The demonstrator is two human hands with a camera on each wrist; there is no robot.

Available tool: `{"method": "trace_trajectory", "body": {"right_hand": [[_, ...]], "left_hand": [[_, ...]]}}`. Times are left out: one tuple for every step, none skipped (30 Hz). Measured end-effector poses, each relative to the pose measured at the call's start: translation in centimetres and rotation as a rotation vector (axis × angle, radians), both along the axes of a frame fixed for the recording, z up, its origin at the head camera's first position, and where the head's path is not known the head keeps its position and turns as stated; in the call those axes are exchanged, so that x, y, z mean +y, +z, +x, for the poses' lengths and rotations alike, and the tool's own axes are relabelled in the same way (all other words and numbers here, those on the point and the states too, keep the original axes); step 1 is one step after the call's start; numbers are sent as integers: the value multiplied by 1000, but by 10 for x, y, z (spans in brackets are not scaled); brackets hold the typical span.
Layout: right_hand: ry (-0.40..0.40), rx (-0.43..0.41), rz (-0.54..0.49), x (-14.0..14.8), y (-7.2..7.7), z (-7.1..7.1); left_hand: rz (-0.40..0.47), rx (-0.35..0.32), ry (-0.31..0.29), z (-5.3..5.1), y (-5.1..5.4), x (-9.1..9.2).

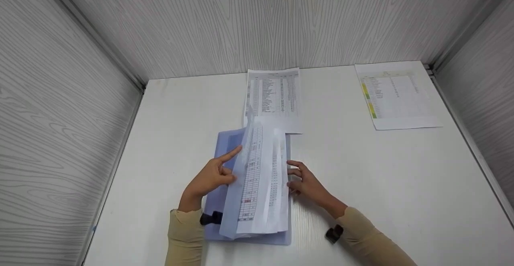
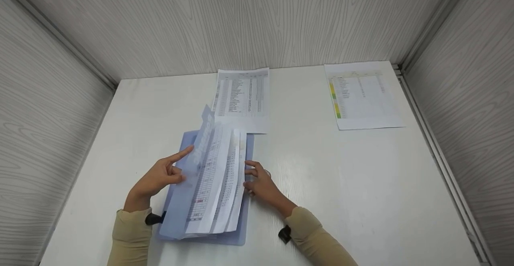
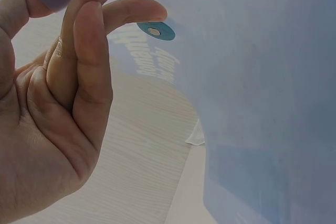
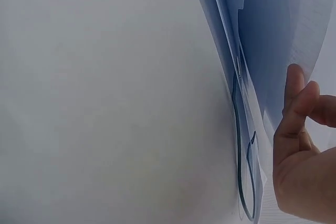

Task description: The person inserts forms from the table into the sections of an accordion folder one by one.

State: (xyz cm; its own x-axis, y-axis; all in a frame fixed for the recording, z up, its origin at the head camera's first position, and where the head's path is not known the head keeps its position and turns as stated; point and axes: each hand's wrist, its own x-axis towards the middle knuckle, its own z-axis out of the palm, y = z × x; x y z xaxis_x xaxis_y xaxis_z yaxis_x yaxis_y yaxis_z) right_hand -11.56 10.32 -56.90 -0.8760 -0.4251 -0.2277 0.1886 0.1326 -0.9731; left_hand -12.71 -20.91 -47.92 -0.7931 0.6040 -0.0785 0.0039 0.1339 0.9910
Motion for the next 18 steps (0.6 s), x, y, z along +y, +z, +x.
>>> {"method": "trace_trajectory", "body": {"right_hand": [[-1, -4, -5, -1, 0, 0], [-3, -9, -8, -1, 0, 0], [-4, -11, -12, -2, 0, 1], [-5, -13, -15, -2, 0, 1], [-5, -17, -19, -2, 0, 1], [-8, -22, -19, -2, -1, 1], [-8, -21, -20, -2, -1, 1], [-6, -18, -17, -2, -1, 1], [-3, -14, -13, -2, -1, 1], [0, -11, -6, -1, -1, 1], [2, -4, 1, 0, -1, 1], [4, 2, 9, 2, 0, 0], [4, 10, 17, 4, 1, 0], [1, 13, 24, 6, 2, -2], [-4, 17, 32, 8, 3, -3], [-14, 24, 44, 11, 3, -6], [-26, 30, 55, 14, 3, -9], [-40, 39, 76, 17, 4, -12]], "left_hand": [[2, 1, 0, 0, 0, 0], [5, 1, 0, 0, 0, 0], [7, 1, 0, 0, 0, 0], [9, 1, 0, 0, 0, 0], [12, 1, 1, 0, 0, 0], [12, 1, 2, 0, 0, 0], [13, 0, 2, 0, 0, 0], [13, -2, 3, 0, 0, 0], [9, -3, 3, 0, 0, 0], [7, -2, 4, 0, 0, 0], [6, -4, 5, 0, 0, 0], [4, -5, 6, 0, 1, 0], [1, -5, 7, -1, 0, 0], [-1, -5, 8, -1, 0, 0], [-2, -5, 8, 0, 1, 0], [-2, -6, 9, 0, 1, 0], [-3, -9, 10, 0, 2, 0], [-5, -9, 11, 0, 2, 0]]}}
